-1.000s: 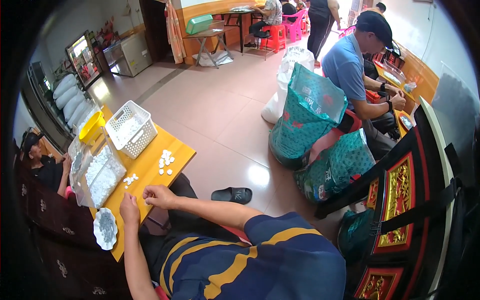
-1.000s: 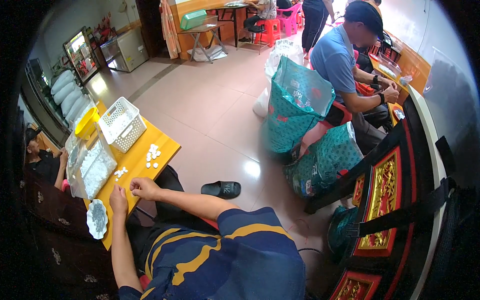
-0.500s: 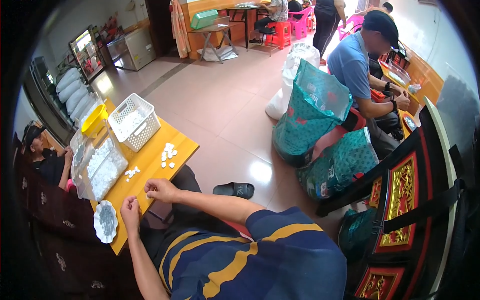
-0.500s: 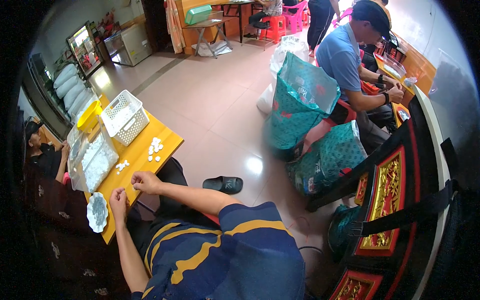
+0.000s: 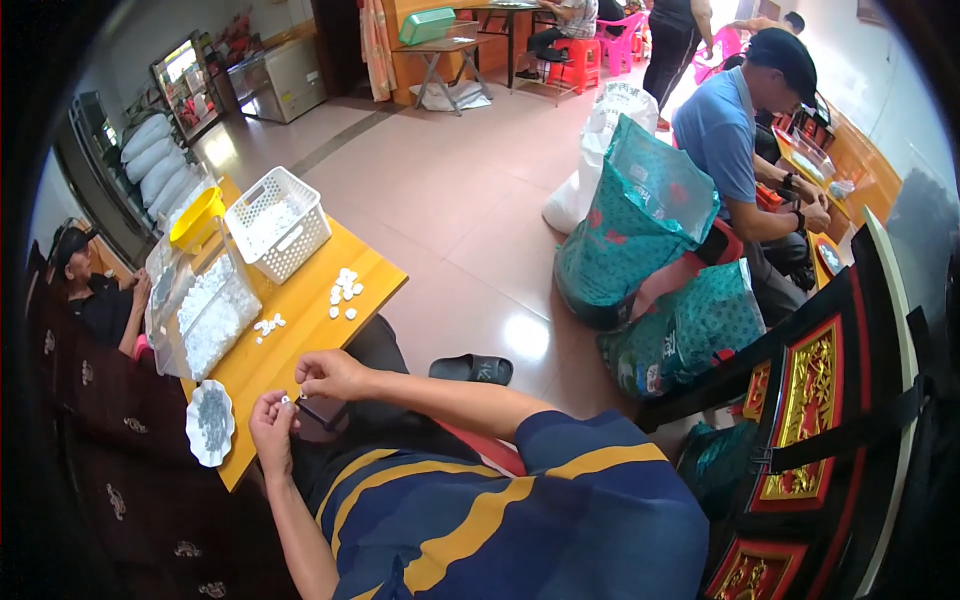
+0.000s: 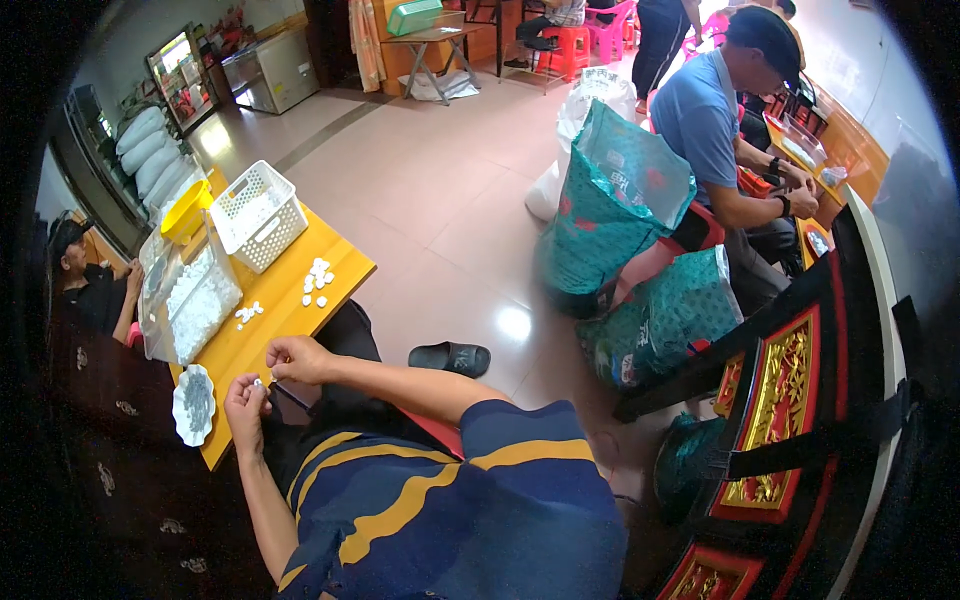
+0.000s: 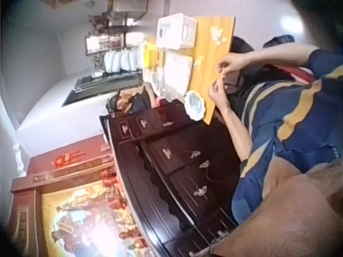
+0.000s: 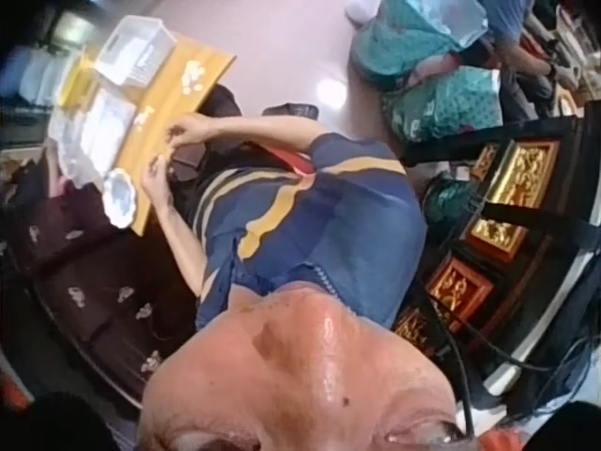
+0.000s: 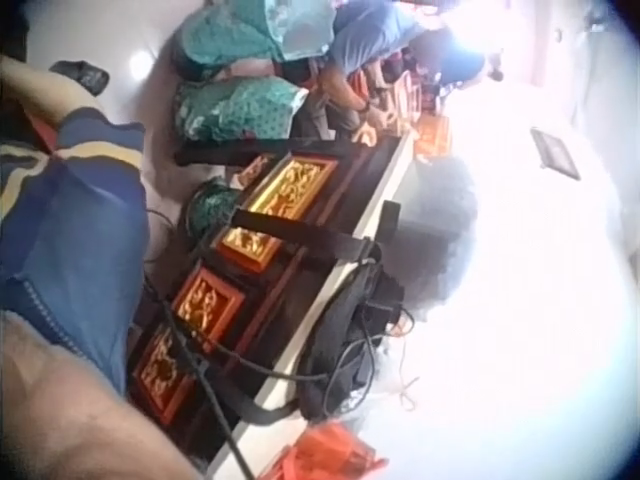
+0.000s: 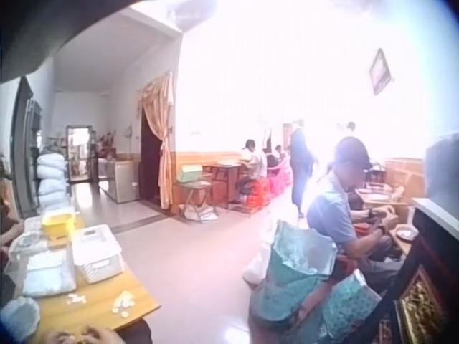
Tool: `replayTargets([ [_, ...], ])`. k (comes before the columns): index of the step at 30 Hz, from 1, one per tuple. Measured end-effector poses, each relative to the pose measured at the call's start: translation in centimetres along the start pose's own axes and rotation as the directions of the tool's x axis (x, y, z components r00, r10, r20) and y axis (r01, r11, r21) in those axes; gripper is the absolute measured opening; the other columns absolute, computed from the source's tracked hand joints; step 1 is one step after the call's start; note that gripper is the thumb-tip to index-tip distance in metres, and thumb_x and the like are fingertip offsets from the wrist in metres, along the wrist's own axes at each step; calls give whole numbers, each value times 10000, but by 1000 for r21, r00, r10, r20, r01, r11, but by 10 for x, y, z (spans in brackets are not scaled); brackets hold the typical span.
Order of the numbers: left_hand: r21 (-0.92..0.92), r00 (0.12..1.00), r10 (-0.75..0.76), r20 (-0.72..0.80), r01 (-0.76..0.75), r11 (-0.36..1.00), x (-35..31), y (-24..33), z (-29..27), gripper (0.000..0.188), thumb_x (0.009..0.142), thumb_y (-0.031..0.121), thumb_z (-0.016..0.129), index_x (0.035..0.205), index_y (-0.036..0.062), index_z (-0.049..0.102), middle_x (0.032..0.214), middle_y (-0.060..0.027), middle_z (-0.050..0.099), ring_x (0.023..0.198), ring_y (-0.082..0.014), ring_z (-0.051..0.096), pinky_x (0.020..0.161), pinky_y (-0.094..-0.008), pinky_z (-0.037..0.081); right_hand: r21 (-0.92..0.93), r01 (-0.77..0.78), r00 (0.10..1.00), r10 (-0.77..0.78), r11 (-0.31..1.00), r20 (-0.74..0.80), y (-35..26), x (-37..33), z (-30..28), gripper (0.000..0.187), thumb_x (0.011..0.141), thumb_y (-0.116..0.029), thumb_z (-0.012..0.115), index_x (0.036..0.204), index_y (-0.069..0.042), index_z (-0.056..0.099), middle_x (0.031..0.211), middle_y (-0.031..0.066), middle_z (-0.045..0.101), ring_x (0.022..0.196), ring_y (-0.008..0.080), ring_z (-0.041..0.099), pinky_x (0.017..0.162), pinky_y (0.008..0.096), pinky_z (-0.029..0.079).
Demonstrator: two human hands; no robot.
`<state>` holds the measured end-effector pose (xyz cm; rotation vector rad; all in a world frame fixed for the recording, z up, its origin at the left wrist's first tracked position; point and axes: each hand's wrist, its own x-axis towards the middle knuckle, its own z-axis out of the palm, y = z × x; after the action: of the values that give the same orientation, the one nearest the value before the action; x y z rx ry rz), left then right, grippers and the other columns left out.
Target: Manually sorting and packaging small white circular parts into containers.
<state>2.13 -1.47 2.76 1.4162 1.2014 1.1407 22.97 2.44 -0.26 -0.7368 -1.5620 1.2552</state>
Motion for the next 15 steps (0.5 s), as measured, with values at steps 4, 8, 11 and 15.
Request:
replayTargets([
  [4,6,1000,-11,27,11,1000,-4,6,2,176,932,40,643,1104,10,617,802,0,631,631,-53,560,580,-184,447,161,-88,995,80,983,51,-1,-7,0,137,905,-45,698,1013,-30,615,823,6,635,705,75,586,618,237,486],
  [8,4,1000,6,-1,-6,1000,-8,-7,-19,156,929,33,652,1077,8,608,782,-13,617,629,-79,563,565,-208,437,90,87,996,-86,992,-12,17,0,11,97,912,-77,695,991,-48,648,852,-5,636,748,70,587,649,243,496],
  [11,-73,1000,10,-10,-11,997,-6,-3,-12,137,940,93,686,1035,14,628,785,-11,621,623,-72,541,536,-211,411,-2,69,995,-69,998,-71,27,0,2,85,929,-95,662,997,-47,673,849,-24,635,791,75,586,695,250,504],
  [15,-9,1000,8,-27,-8,1000,-3,9,4,259,913,85,699,1154,-1,657,796,-2,629,639,-63,562,568,-200,451,67,-164,984,168,984,-66,7,-11,-20,146,916,-110,678,1041,-39,650,894,19,666,845,100,628,758,252,522],
])
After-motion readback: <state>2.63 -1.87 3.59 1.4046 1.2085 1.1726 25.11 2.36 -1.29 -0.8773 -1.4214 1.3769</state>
